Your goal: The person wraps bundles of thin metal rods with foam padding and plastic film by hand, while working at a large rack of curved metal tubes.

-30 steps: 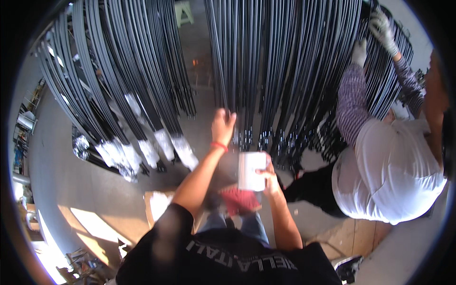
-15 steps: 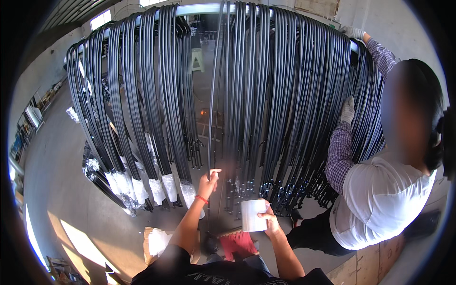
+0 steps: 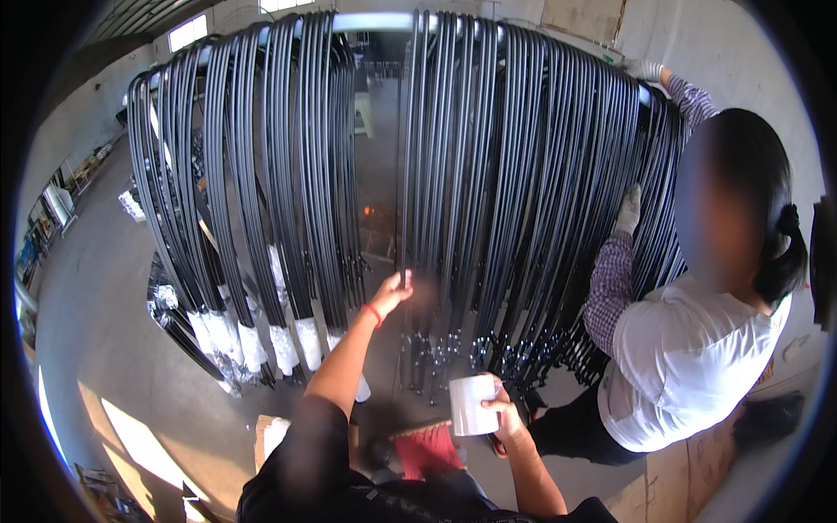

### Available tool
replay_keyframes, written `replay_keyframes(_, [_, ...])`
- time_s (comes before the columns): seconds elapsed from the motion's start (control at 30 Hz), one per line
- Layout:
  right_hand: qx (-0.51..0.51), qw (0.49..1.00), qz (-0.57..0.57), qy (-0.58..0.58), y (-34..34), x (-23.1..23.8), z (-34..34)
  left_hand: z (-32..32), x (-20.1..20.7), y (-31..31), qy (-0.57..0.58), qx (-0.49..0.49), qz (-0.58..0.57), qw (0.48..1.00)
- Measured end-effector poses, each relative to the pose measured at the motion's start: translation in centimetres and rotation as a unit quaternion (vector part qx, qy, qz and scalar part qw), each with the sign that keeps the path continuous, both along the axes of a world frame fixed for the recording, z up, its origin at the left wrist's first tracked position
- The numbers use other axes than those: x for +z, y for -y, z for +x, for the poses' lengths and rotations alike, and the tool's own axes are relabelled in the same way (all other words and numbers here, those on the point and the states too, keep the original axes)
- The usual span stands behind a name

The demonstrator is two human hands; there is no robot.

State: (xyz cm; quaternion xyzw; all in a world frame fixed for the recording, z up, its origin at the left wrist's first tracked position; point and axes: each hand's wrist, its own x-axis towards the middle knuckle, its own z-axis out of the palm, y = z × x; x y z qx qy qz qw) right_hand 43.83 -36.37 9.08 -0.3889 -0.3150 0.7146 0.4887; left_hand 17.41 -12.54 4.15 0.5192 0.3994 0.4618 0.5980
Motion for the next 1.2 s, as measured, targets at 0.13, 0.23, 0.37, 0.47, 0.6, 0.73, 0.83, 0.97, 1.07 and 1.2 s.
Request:
replay_keyframes(0.13, [-0.010, 1.000, -0.008, -0.011, 0.6, 0.0, 1.1, 0.3, 0.3, -1.3, 0.048, -0.049, 0.010, 0.998])
replay_keyframes(0.23, [-0.018, 0.999, -0.029, 0.008, 0.6, 0.6, 1.4, 0.2, 1.2, -1.8, 0.081, -0.093, -0.073, 0.990])
replay_keyframes(0.37, [-0.032, 0.998, -0.048, 0.026, 0.9, 1.4, 1.4, 0.7, 3.2, -1.4, 0.073, -0.131, -0.098, 0.984])
replay_keyframes(0.47, [-0.034, 0.998, -0.045, 0.024, 0.9, 0.8, 1.4, 0.9, 3.4, -2.3, 0.093, -0.169, -0.104, 0.976])
replay_keyframes(0.6, [-0.033, 0.998, -0.049, 0.032, 0.7, 1.1, 1.1, 0.7, 2.9, -3.2, 0.152, -0.214, -0.131, 0.956])
replay_keyframes(0.73, [0.007, 0.998, -0.046, 0.044, -0.2, 2.3, 0.8, 1.1, 4.7, -2.8, 0.168, -0.286, -0.140, 0.933])
replay_keyframes(0.83, [0.065, 0.994, -0.045, 0.070, -2.1, 3.5, -0.1, 1.0, 6.3, -2.3, 0.135, -0.311, -0.131, 0.932])
replay_keyframes(0.97, [0.147, 0.968, 0.061, 0.192, -6.5, 3.7, -1.7, 0.9, 6.8, -0.7, 0.083, -0.260, -0.097, 0.957])
replay_keyframes(1.07, [0.215, 0.920, 0.115, 0.308, -10.4, 5.4, -3.5, 0.7, 7.1, 0.2, 0.073, -0.244, -0.046, 0.966])
replay_keyframes(1.2, [0.298, 0.838, 0.178, 0.422, -12.9, 5.0, -5.4, 0.3, 7.0, 1.3, 0.094, -0.223, -0.041, 0.969])
